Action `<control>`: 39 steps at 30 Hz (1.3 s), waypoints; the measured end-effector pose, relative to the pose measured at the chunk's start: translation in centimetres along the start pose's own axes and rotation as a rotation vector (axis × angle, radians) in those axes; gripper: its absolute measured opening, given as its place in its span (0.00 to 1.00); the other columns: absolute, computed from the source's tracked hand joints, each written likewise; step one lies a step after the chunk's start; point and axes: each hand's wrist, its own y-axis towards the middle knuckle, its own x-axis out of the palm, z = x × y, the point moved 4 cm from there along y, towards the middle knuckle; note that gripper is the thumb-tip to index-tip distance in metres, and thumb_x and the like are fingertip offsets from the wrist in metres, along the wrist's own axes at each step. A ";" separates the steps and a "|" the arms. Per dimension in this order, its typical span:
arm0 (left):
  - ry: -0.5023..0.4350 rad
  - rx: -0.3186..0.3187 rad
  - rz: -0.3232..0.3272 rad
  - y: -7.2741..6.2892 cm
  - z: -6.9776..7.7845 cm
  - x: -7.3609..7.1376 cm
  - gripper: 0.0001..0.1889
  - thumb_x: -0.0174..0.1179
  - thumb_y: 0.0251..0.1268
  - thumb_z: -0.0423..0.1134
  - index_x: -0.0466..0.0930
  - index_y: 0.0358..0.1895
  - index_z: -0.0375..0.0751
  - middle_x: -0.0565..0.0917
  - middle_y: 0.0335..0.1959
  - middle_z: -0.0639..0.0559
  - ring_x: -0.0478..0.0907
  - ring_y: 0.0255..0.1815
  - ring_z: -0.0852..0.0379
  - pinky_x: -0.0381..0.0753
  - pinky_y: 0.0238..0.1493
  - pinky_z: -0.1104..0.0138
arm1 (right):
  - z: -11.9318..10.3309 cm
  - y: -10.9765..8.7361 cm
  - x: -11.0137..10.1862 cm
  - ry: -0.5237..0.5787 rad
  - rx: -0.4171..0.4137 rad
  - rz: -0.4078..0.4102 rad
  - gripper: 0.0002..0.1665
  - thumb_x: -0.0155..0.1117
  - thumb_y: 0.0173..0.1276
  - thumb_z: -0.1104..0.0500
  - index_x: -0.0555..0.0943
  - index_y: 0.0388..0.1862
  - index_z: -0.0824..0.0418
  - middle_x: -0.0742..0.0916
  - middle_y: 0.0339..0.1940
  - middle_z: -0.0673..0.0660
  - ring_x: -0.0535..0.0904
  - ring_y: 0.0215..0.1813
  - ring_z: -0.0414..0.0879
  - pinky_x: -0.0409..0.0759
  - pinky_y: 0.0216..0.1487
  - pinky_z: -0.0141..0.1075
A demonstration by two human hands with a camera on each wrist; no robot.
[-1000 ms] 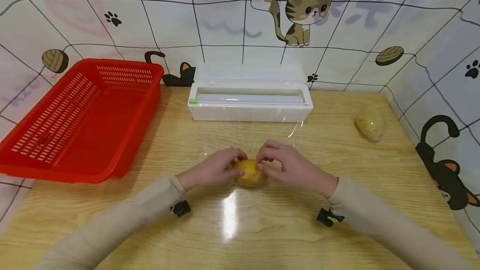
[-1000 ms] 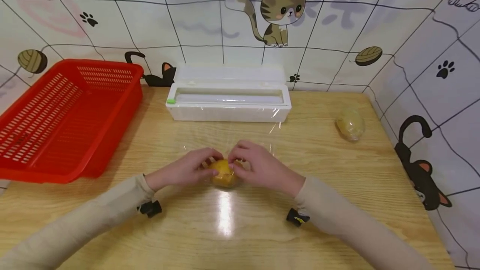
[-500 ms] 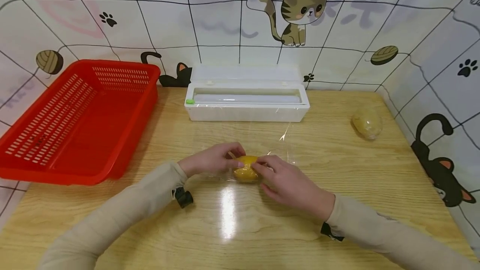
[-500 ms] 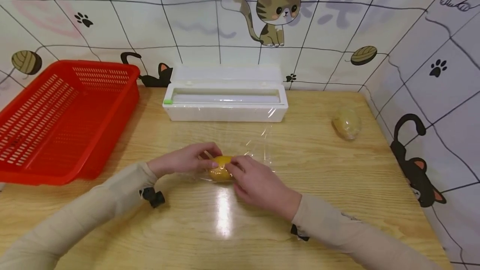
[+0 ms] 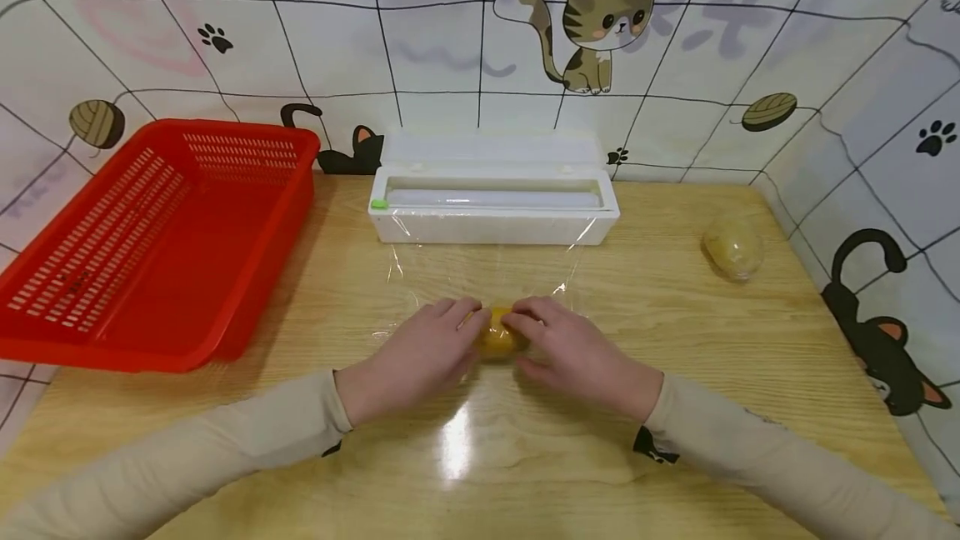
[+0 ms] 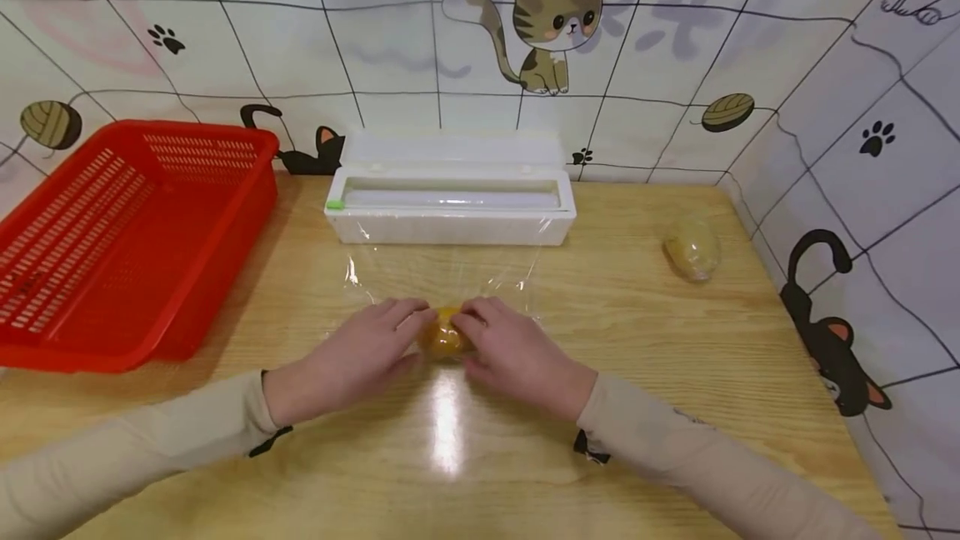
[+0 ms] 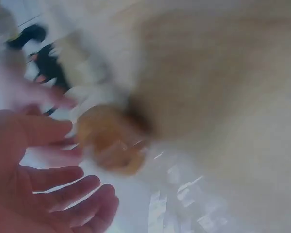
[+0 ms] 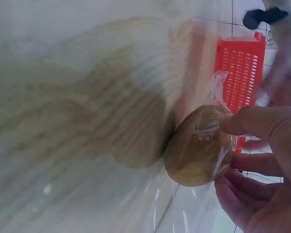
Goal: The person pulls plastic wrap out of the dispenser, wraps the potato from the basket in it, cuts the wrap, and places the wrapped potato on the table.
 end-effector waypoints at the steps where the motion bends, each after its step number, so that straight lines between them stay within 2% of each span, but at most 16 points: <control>1: 0.024 0.003 -0.020 -0.2 0.2 0.3 0.22 0.64 0.61 0.37 0.73 0.56 0.31 0.77 0.51 0.41 0.77 0.48 0.44 0.78 0.48 0.57 | 0.1 0.1 -0.1 0.006 0.007 -0.008 0.29 0.75 0.55 0.59 0.78 0.54 0.71 0.79 0.51 0.62 0.76 0.52 0.53 0.79 0.49 0.43; 6: 0.051 -0.050 -0.090 -0.2 -0.3 1.5 0.30 0.63 0.63 0.40 0.67 0.64 0.29 0.73 0.61 0.39 0.72 0.59 0.42 0.73 0.54 0.51 | 0.9 0.9 -0.5 0.081 0.070 -0.081 0.35 0.75 0.55 0.59 0.75 0.59 0.72 0.77 0.54 0.63 0.76 0.52 0.54 0.78 0.52 0.44; 9: 0.037 -0.079 -0.110 0.3 -0.7 1.8 0.31 0.63 0.62 0.40 0.66 0.65 0.27 0.73 0.60 0.37 0.70 0.62 0.41 0.71 0.56 0.48 | 1.5 1.6 -0.4 0.146 0.105 -0.115 0.36 0.76 0.54 0.60 0.73 0.60 0.73 0.76 0.56 0.64 0.76 0.52 0.55 0.77 0.53 0.45; 15: -0.033 -0.152 -0.134 1.9 -1.8 2.7 0.32 0.68 0.55 0.40 0.67 0.60 0.29 0.75 0.55 0.38 0.72 0.58 0.42 0.73 0.52 0.48 | 2.7 2.5 -0.2 0.201 0.136 -0.148 0.39 0.77 0.52 0.62 0.71 0.61 0.73 0.75 0.56 0.66 0.75 0.53 0.55 0.76 0.54 0.45; 19: -0.115 -0.195 -0.145 3.3 -3.0 3.2 0.26 0.71 0.54 0.40 0.71 0.53 0.32 0.78 0.48 0.41 0.76 0.49 0.45 0.76 0.47 0.52 | 3.4 3.0 0.0 0.198 0.142 -0.185 0.42 0.76 0.53 0.61 0.68 0.63 0.75 0.76 0.57 0.68 0.75 0.55 0.57 0.75 0.56 0.46; 24: -0.199 -0.191 -0.198 4.5 -4.1 3.3 0.22 0.70 0.56 0.41 0.75 0.47 0.31 0.79 0.39 0.44 0.77 0.40 0.49 0.78 0.43 0.58 | 3.7 3.5 -0.3 0.141 0.155 -0.218 0.48 0.76 0.54 0.58 0.63 0.67 0.77 0.74 0.62 0.71 0.71 0.61 0.62 0.70 0.61 0.50; 28: -0.293 -0.186 -0.252 5.1 -5.0 3.3 0.19 0.70 0.56 0.39 0.76 0.45 0.32 0.79 0.36 0.47 0.76 0.37 0.52 0.77 0.42 0.61 | 3.5 3.9 -0.8 0.054 0.144 -0.152 0.48 0.78 0.51 0.55 0.66 0.67 0.72 0.76 0.60 0.67 0.72 0.60 0.61 0.71 0.59 0.53; 32: -0.367 -0.184 -0.299 5.5 -6.0 3.5 0.20 0.69 0.56 0.38 0.77 0.49 0.31 0.81 0.40 0.46 0.76 0.40 0.52 0.75 0.46 0.62 | 3.3 4.3 -0.3 -0.045 0.155 -0.151 0.45 0.78 0.50 0.51 0.70 0.63 0.69 0.79 0.55 0.63 0.75 0.55 0.57 0.75 0.53 0.50; 36: -0.356 -0.174 -0.369 6.1 -7.0 3.6 0.24 0.68 0.58 0.42 0.77 0.54 0.29 0.81 0.43 0.44 0.72 0.46 0.49 0.67 0.54 0.57 | 3.6 4.7 0.6 -0.125 0.174 -0.195 0.46 0.78 0.50 0.49 0.70 0.62 0.70 0.79 0.55 0.64 0.75 0.55 0.57 0.74 0.55 0.50; 39: -0.357 -0.185 -0.427 6.6 -7.8 3.5 0.25 0.66 0.59 0.45 0.78 0.54 0.30 0.79 0.43 0.44 0.66 0.50 0.46 0.62 0.55 0.55 | 4.0 5.0 1.0 -0.143 0.186 -0.212 0.48 0.78 0.49 0.50 0.68 0.64 0.70 0.78 0.56 0.64 0.74 0.57 0.58 0.73 0.56 0.52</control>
